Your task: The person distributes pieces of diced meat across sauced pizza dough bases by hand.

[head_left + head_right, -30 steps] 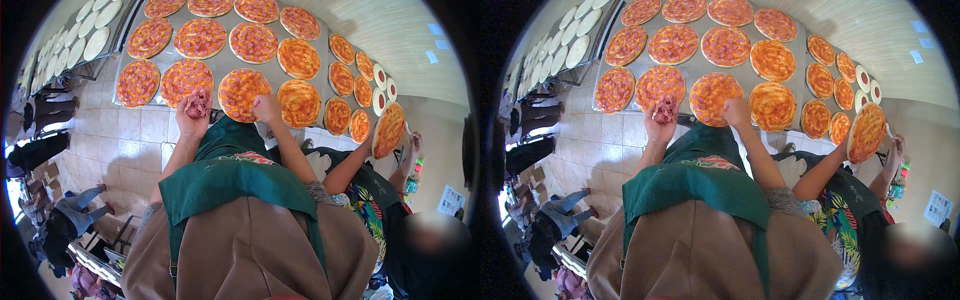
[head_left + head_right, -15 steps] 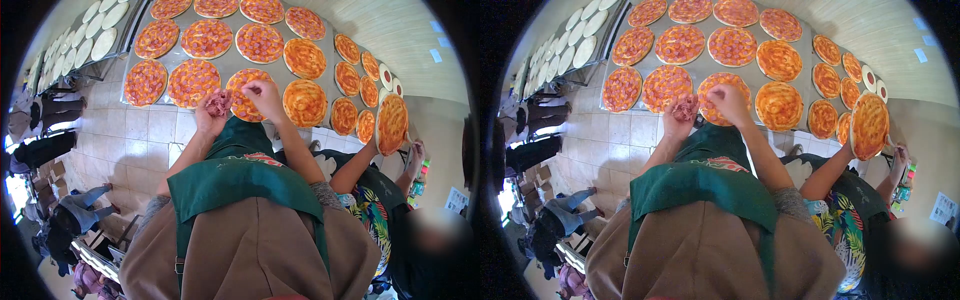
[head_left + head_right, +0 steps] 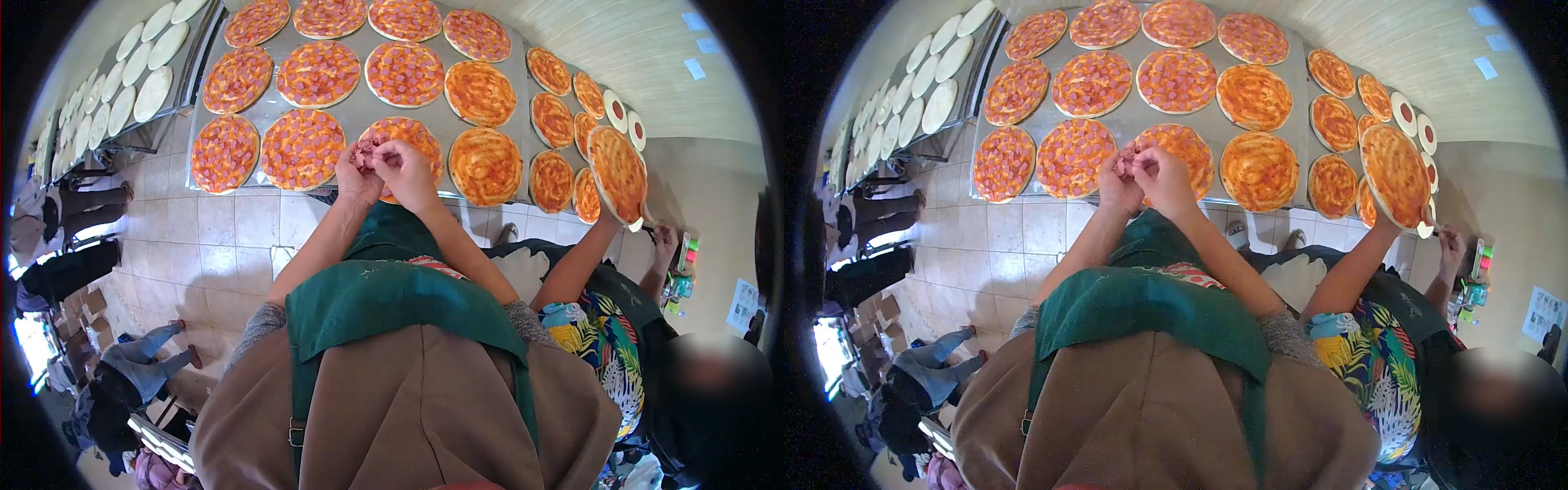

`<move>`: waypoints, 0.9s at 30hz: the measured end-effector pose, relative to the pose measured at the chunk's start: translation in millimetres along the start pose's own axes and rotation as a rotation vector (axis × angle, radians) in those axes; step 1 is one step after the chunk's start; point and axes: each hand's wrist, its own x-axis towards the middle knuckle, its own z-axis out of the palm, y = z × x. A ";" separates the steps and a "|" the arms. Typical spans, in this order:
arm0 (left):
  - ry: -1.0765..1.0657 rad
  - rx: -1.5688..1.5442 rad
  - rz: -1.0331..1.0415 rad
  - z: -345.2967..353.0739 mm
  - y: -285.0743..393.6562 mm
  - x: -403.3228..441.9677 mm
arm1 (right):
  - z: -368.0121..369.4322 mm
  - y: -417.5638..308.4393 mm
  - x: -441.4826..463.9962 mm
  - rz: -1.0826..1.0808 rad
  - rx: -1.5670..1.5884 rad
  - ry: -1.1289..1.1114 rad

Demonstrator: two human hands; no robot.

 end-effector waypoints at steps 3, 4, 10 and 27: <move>-0.063 0.024 0.002 -4.8 1.3 6.6 | -5.9 4.9 3.1 0.178 0.339 0.002; -0.098 0.033 0.000 -7.4 2.0 8.8 | -9.4 -1.6 4.1 0.229 0.406 -0.005; -0.141 -0.034 -0.012 -10.9 -0.1 20.1 | -17.9 -3.3 11.0 0.278 0.565 0.025; 0.062 -0.092 0.048 -30.3 37.9 -10.1 | -69.0 43.7 -7.7 0.548 0.360 -0.033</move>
